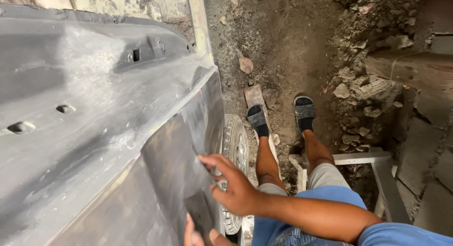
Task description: Applying and smoothing car body filler onto a vehicle door panel using spreaders.
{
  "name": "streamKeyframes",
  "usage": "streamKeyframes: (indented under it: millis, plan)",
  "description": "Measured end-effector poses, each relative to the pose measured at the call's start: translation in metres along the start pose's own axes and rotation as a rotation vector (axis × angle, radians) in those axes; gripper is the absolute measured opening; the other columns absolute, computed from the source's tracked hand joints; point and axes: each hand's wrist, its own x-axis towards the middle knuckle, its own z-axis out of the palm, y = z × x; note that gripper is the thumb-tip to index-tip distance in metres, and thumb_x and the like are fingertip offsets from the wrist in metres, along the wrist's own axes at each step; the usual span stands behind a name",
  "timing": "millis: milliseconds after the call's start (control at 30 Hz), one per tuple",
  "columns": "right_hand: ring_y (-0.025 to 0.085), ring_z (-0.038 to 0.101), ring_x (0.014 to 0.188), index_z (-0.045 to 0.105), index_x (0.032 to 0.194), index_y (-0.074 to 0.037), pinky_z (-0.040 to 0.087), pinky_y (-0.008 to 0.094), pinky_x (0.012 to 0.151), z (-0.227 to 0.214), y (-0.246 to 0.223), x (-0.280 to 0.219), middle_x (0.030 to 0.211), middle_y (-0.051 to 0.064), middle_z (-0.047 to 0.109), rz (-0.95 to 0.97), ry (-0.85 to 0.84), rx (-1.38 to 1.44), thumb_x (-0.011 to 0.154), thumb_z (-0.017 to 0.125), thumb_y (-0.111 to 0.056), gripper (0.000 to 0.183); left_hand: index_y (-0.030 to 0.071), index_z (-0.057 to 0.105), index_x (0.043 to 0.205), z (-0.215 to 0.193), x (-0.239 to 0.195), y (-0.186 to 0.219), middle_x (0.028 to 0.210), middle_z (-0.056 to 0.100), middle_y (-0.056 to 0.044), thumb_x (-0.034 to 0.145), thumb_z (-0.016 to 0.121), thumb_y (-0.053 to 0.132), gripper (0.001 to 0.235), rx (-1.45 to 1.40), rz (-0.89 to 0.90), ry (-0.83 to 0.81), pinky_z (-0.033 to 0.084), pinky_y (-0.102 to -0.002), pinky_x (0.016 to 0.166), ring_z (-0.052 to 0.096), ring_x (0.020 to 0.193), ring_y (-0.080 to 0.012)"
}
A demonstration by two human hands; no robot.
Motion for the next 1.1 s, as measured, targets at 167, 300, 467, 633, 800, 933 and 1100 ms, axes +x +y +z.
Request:
streamKeyframes:
  millis: [167, 300, 467, 633, 800, 933, 1100]
  plan:
    - [0.026, 0.055, 0.127, 0.045, 0.155, -0.006, 0.051, 0.04, 0.103, 0.001, -0.017, -0.023, 0.138, 0.014, 0.052, 0.033, -0.098, 0.032, 0.089, 0.051, 0.006, 0.067, 0.001, 0.03, 0.154, -0.012, -0.008, -0.016, 0.137, 0.049, -0.035, 0.096, 0.039, 0.012, 0.06, -0.087, -0.117, -0.06, 0.039, -0.05, 0.117, 0.054, 0.129, -0.0462]
    - [0.025, 0.063, 0.114, 0.045, 0.149, -0.006, 0.06, 0.04, 0.096, -0.033, -0.003, -0.011, 0.131, 0.01, 0.056, 0.307, 0.037, 0.289, 0.084, 0.052, 0.001, 0.066, 0.001, 0.03, 0.153, -0.021, -0.003, -0.02, 0.135, 0.051, -0.035, 0.095, 0.041, 0.013, 0.06, -0.08, -0.105, -0.127, 0.039, -0.051, 0.114, 0.055, 0.126, -0.0469]
    - [0.028, 0.065, 0.109, 0.047, 0.15, -0.005, 0.056, 0.037, 0.091, -0.125, 0.113, 0.047, 0.127, 0.017, 0.065, 0.318, 0.252, 0.146, 0.077, 0.057, -0.001, 0.074, 0.003, 0.029, 0.154, -0.005, 0.003, -0.032, 0.136, 0.05, -0.035, 0.098, 0.041, 0.014, 0.058, -0.096, -0.015, -0.173, 0.042, -0.052, 0.114, 0.056, 0.126, -0.0468]
    - [0.021, 0.064, 0.11, 0.049, 0.148, -0.004, 0.051, 0.031, 0.096, -0.189, 0.243, 0.127, 0.127, 0.011, 0.065, 0.354, 0.393, 0.11, 0.077, 0.059, -0.004, 0.071, 0.012, 0.026, 0.157, 0.034, 0.016, -0.02, 0.144, 0.044, -0.033, 0.11, 0.039, 0.014, 0.049, -0.164, 0.209, -0.179, 0.046, -0.055, 0.117, 0.055, 0.133, -0.0467]
    - [0.016, 0.062, 0.103, 0.056, 0.143, 0.0, 0.048, 0.027, 0.092, -0.209, 0.323, 0.185, 0.116, 0.008, 0.069, 0.283, 0.368, 0.158, 0.079, 0.059, -0.003, 0.064, 0.021, 0.036, 0.156, 0.074, -0.001, -0.042, 0.145, 0.048, -0.032, 0.11, 0.04, 0.008, 0.048, -0.276, 0.164, -0.216, 0.051, -0.054, 0.113, 0.058, 0.134, -0.0466]
    - [0.015, 0.062, 0.101, 0.055, 0.144, 0.0, 0.049, 0.028, 0.091, -0.207, 0.349, 0.208, 0.115, 0.007, 0.07, 0.254, 0.319, 0.112, 0.082, 0.056, -0.003, 0.062, 0.021, 0.039, 0.154, 0.089, 0.008, -0.04, 0.144, 0.05, -0.031, 0.106, 0.042, 0.003, 0.051, -0.236, 0.169, -0.269, 0.051, -0.052, 0.112, 0.059, 0.133, -0.0455]
    - [0.015, 0.061, 0.101, 0.055, 0.145, -0.002, 0.048, 0.027, 0.091, -0.202, 0.361, 0.219, 0.116, 0.007, 0.069, 0.261, 0.374, 0.086, 0.082, 0.055, -0.001, 0.062, 0.023, 0.041, 0.152, 0.102, 0.006, -0.043, 0.144, 0.051, -0.028, 0.104, 0.042, -0.004, 0.055, -0.214, 0.132, -0.336, 0.053, -0.048, 0.111, 0.06, 0.133, -0.0426]
